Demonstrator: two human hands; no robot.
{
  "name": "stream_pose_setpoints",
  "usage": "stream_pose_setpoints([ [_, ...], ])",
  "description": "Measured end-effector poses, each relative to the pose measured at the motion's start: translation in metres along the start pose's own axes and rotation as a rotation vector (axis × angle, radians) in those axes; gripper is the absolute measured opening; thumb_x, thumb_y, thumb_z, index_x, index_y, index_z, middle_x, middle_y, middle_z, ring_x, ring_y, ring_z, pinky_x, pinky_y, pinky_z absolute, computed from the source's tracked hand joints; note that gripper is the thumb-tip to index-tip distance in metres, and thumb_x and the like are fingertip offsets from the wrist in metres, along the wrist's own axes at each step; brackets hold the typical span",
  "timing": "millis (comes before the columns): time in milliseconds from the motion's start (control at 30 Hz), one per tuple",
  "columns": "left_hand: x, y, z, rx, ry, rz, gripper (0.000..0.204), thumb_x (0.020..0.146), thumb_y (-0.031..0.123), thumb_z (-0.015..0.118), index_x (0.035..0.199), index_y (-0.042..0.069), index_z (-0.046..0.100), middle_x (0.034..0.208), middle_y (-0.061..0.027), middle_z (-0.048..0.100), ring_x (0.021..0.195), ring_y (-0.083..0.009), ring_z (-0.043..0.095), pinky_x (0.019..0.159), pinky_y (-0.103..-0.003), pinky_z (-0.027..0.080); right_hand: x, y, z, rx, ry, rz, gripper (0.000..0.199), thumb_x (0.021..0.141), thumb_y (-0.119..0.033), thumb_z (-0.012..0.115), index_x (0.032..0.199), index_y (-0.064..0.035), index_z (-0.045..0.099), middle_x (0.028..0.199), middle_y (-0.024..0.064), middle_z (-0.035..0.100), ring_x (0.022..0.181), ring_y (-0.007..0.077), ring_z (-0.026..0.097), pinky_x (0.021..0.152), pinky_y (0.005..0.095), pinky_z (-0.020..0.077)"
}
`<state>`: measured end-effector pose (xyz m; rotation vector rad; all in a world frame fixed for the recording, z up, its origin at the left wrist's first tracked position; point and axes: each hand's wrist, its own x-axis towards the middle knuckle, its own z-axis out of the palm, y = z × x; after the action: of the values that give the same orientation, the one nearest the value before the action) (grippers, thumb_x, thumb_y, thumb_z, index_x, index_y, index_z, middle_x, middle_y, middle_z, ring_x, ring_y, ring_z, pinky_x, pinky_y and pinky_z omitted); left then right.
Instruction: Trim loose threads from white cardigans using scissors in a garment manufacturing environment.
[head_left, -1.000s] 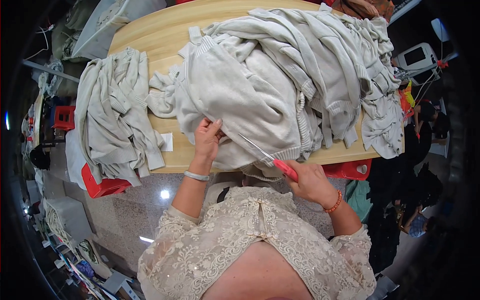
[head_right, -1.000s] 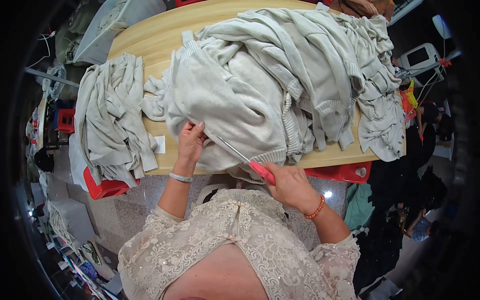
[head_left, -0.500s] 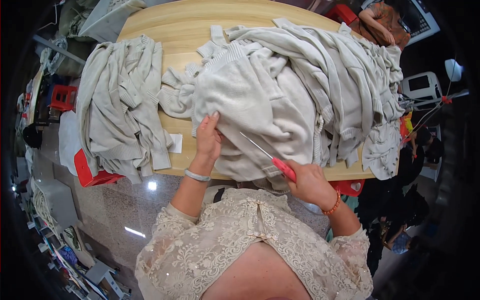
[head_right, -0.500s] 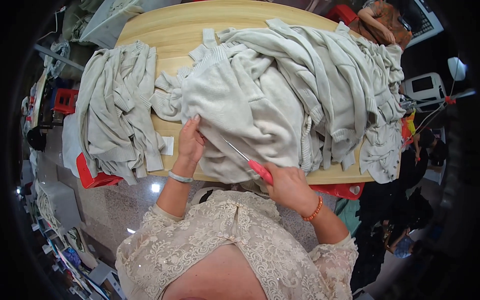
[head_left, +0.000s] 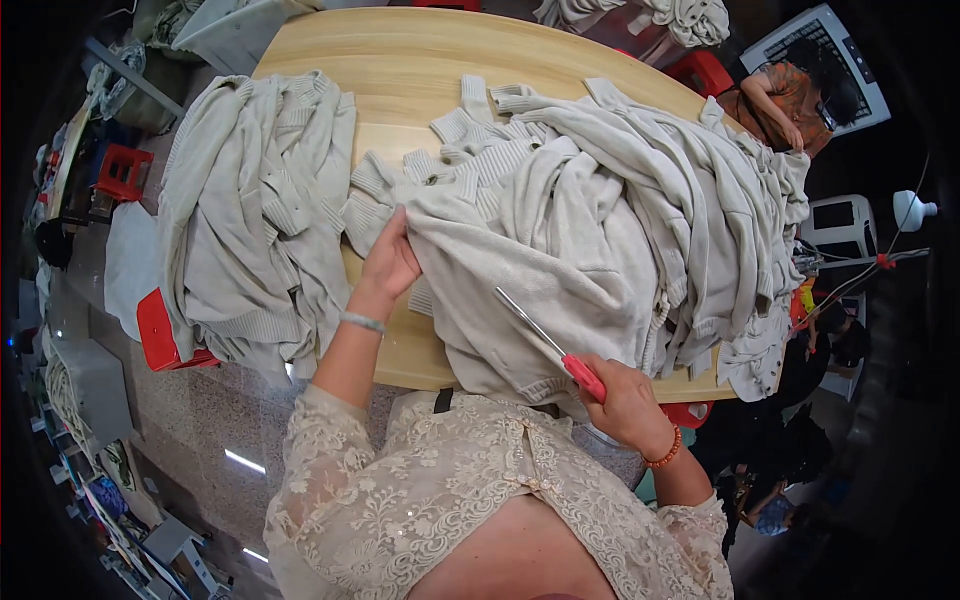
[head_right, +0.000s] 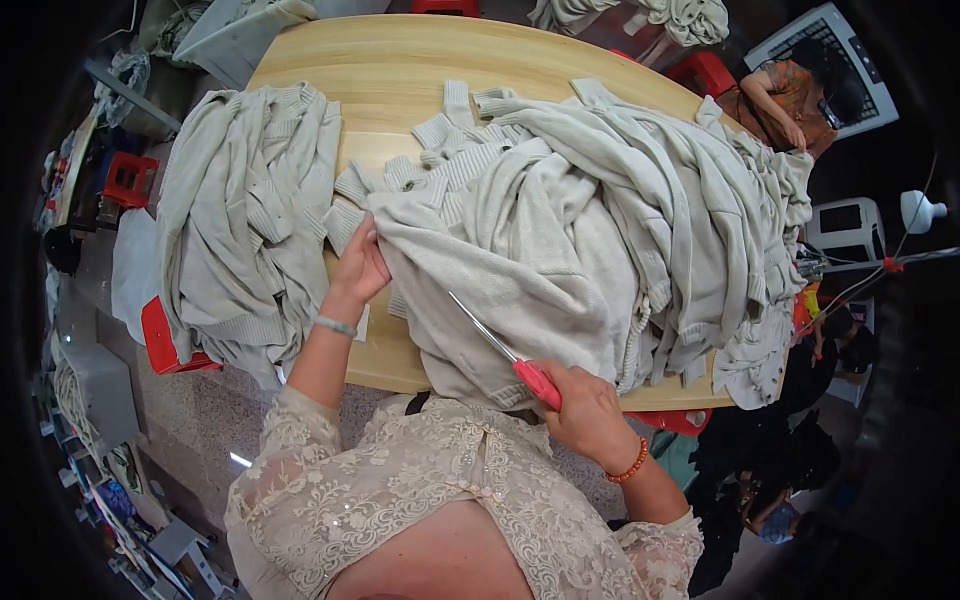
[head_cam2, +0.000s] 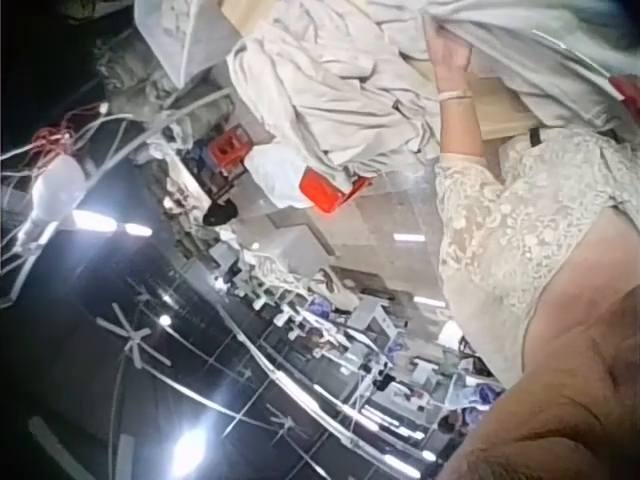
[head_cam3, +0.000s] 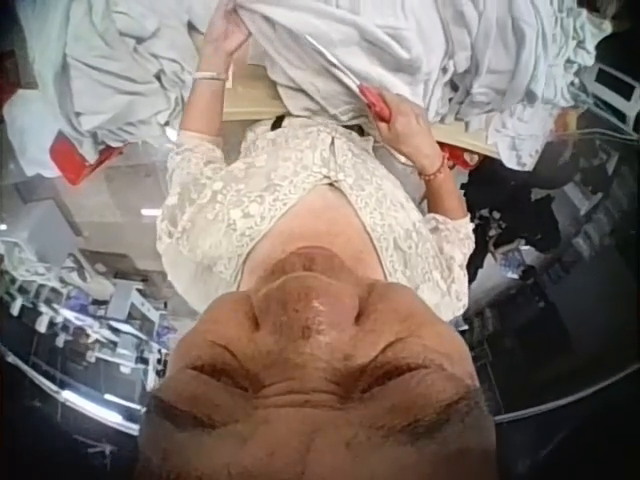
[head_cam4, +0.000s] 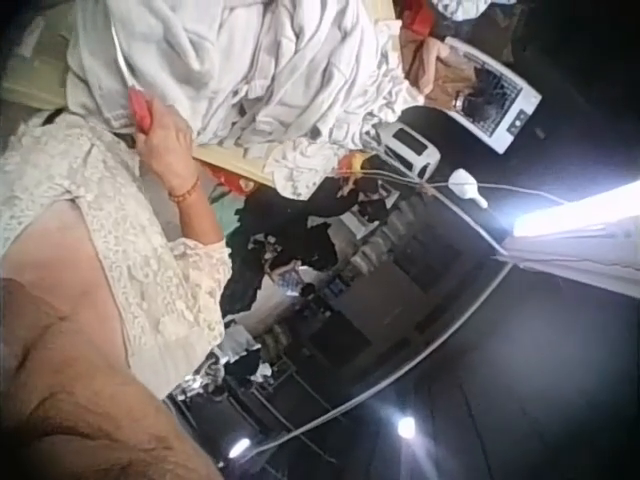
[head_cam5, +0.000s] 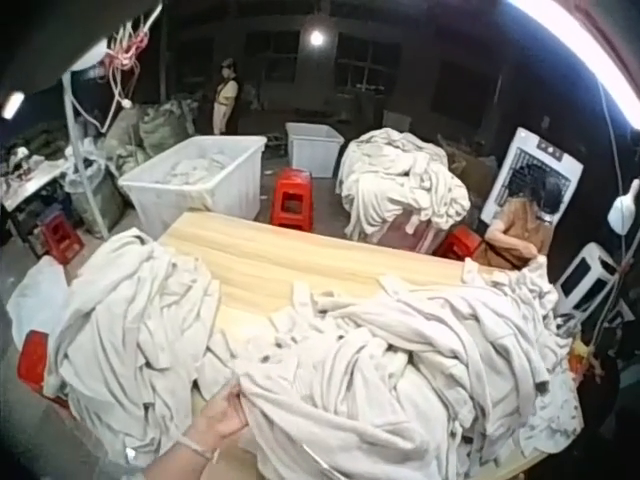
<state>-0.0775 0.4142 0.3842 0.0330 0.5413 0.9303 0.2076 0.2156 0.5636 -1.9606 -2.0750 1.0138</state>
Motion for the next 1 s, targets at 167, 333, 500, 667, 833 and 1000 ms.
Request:
stream_pose_setpoints([
  [167,0.053,0.027,-0.025,0.010,0.122,0.263,0.023,0.093,0.011,0.061,0.115,0.002,0.059,0.116,-0.0085,0.064,0.106,-0.0213,0.062,0.098,-0.036,0.048,0.037,-0.031,-0.003,0.016,-0.013,-0.048,0.034,0.082,-0.012,0.064,0.116,-0.0098,0.058,0.081,0.0178,0.063,0.079,0.0372,0.062,0.071,0.0440,0.0477],
  [333,0.053,0.035,0.036,0.194,0.015,0.440,0.031,0.097,0.020,0.058,0.123,0.005,0.053,0.117,-0.0057,0.062,0.109,-0.0185,0.059,0.098,-0.033,0.047,0.068,-0.036,-0.010,0.035,0.069,-0.032,0.033,0.083,-0.017,0.063,0.114,-0.0088,0.059,0.081,0.0188,0.063,0.077,0.0396,0.061,0.069,0.0452,0.0475],
  [500,0.049,0.030,0.058,0.341,0.060,0.382,0.048,0.102,0.038,0.045,0.137,0.005,0.043,0.132,-0.0082,0.054,0.121,-0.0204,0.052,0.105,-0.034,0.041,0.095,-0.054,-0.024,-0.071,0.052,0.049,0.028,0.082,-0.018,0.063,0.109,-0.0088,0.061,0.076,0.0180,0.065,0.077,0.0395,0.064,0.067,0.0475,0.0480],
  [667,0.038,0.033,0.057,0.432,-0.032,0.304,0.046,0.104,0.035,0.033,0.141,0.007,0.040,0.140,-0.0081,0.048,0.129,-0.0232,0.046,0.112,-0.038,0.033,0.109,-0.041,-0.009,-0.019,0.072,-0.042,0.023,0.075,-0.013,0.063,0.096,-0.0026,0.060,0.080,0.0209,0.066,0.081,0.0391,0.066,0.074,0.0482,0.0499],
  [833,0.028,0.022,0.046,0.603,-0.033,0.392,0.042,0.103,0.023,0.040,0.136,-0.002,0.044,0.131,-0.0114,0.055,0.120,-0.0210,0.053,0.105,-0.036,0.038,0.086,-0.027,-0.001,0.027,0.156,-0.053,0.022,0.075,-0.013,0.062,0.093,-0.0007,0.061,0.083,0.0213,0.067,0.084,0.0398,0.065,0.073,0.0490,0.0496],
  [1000,0.012,0.015,0.035,0.900,-0.098,0.372,0.024,0.098,0.011,0.051,0.118,-0.002,0.054,0.111,-0.0084,0.063,0.100,-0.0165,0.060,0.091,-0.030,0.046,0.059,-0.010,0.009,0.074,0.114,-0.080,0.018,0.074,-0.013,0.062,0.089,-0.0023,0.062,0.084,0.0212,0.067,0.085,0.0398,0.066,0.074,0.0497,0.0495],
])
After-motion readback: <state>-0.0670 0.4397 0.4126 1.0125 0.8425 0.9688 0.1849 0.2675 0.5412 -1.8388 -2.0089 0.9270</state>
